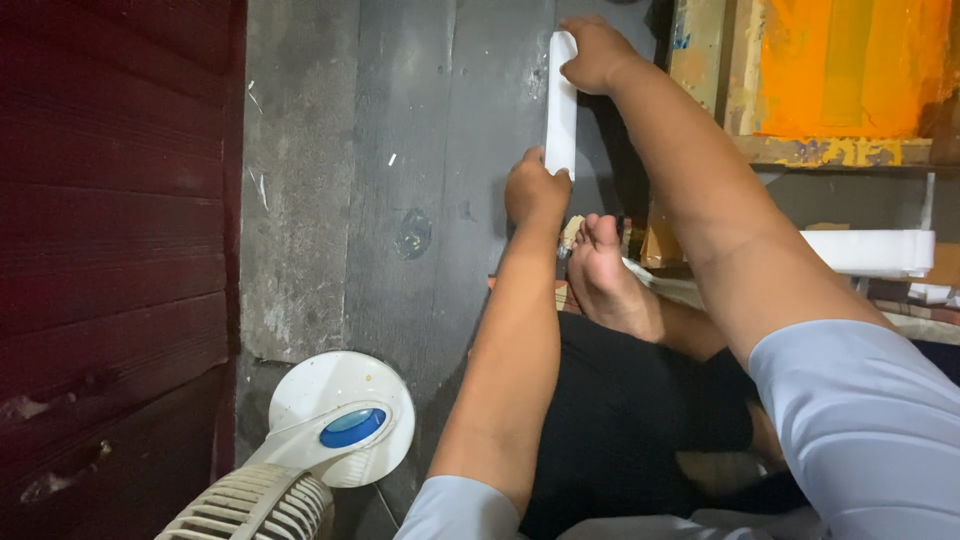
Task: Preparing a screen printing frame by applying adhesive strips and spreading orange ink across the mesh.
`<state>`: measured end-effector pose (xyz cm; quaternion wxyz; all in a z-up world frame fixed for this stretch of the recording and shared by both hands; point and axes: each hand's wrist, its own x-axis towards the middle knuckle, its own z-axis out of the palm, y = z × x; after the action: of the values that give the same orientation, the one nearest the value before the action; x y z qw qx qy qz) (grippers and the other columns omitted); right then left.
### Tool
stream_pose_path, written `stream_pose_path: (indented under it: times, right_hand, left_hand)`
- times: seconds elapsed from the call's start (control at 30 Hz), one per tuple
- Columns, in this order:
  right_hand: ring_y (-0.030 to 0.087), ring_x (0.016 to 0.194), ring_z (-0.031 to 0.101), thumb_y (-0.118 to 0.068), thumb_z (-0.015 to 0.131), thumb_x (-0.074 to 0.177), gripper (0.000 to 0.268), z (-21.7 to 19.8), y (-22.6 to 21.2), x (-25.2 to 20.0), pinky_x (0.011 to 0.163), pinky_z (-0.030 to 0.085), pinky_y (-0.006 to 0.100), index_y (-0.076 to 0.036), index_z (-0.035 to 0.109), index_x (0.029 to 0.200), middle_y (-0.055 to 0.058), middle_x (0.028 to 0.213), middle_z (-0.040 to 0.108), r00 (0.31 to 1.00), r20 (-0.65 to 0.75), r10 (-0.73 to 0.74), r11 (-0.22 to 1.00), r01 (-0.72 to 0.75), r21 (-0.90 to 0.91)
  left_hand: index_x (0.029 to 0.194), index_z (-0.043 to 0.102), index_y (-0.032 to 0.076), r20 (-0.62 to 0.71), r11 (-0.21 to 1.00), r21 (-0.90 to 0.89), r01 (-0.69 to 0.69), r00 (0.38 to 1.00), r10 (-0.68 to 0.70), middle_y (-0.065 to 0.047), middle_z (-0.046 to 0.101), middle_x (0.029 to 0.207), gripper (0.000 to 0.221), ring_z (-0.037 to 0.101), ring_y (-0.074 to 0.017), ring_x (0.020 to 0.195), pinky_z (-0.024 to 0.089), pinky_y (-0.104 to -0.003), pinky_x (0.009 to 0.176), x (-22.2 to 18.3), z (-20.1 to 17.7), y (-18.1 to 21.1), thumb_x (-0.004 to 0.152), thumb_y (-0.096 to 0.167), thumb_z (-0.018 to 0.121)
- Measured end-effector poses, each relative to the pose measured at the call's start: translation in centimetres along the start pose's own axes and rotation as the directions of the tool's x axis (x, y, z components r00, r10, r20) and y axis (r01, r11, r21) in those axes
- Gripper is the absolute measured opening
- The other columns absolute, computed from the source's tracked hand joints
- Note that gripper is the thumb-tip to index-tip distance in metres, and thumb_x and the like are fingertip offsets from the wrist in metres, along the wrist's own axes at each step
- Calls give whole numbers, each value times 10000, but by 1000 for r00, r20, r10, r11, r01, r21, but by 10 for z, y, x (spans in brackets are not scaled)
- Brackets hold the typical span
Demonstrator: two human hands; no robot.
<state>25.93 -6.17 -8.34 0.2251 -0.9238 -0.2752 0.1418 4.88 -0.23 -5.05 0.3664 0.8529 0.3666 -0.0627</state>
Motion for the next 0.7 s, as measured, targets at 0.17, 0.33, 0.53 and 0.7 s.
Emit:
stream_pose_path:
  times: [0.17,0.33,0.53,0.7]
  right_hand:
    - [382,1291,533,7,689,817,698,0,-2,-1,1103,401,455,-58,522,1492,178,1465,525,1000,-7,-14,1000,13,-9]
    - [412,1308,492,-36,729,803,757,-3,0,-2,1087,405,456,-79,484,1518,188,1518,430,996,-72,-58,997,61,37]
    - [420,1486,295,-46,696,900,753,-45,-42,-57,1206,304,470,-109,353,1567,220,1619,227,978,-203,-52,981,87,172]
    - [594,1424,349,-82,761,892,763,-98,-81,-147,1192,342,636,-83,393,1561,359,1560,273,968,-195,-159,918,218,331]
  left_hand:
    - [1257,691,105,10,1000,2,1,1000,-1,-153,677,1114,439,690,-319,960,564,-430,851,5,8,-6,854,275,722]
    - [1435,553,85,-19,997,-60,-40,999,39,-191,596,1294,633,652,-365,1099,545,-457,926,11,13,-12,872,344,686]
    - [1518,438,74,-219,983,-61,-172,963,155,-219,587,1362,868,589,-423,1177,479,-491,986,27,33,-22,840,580,635]
    - [1625,294,81,-31,978,-89,-191,982,189,-213,471,1516,917,511,-434,1379,444,-578,1118,-3,-17,7,909,487,700]
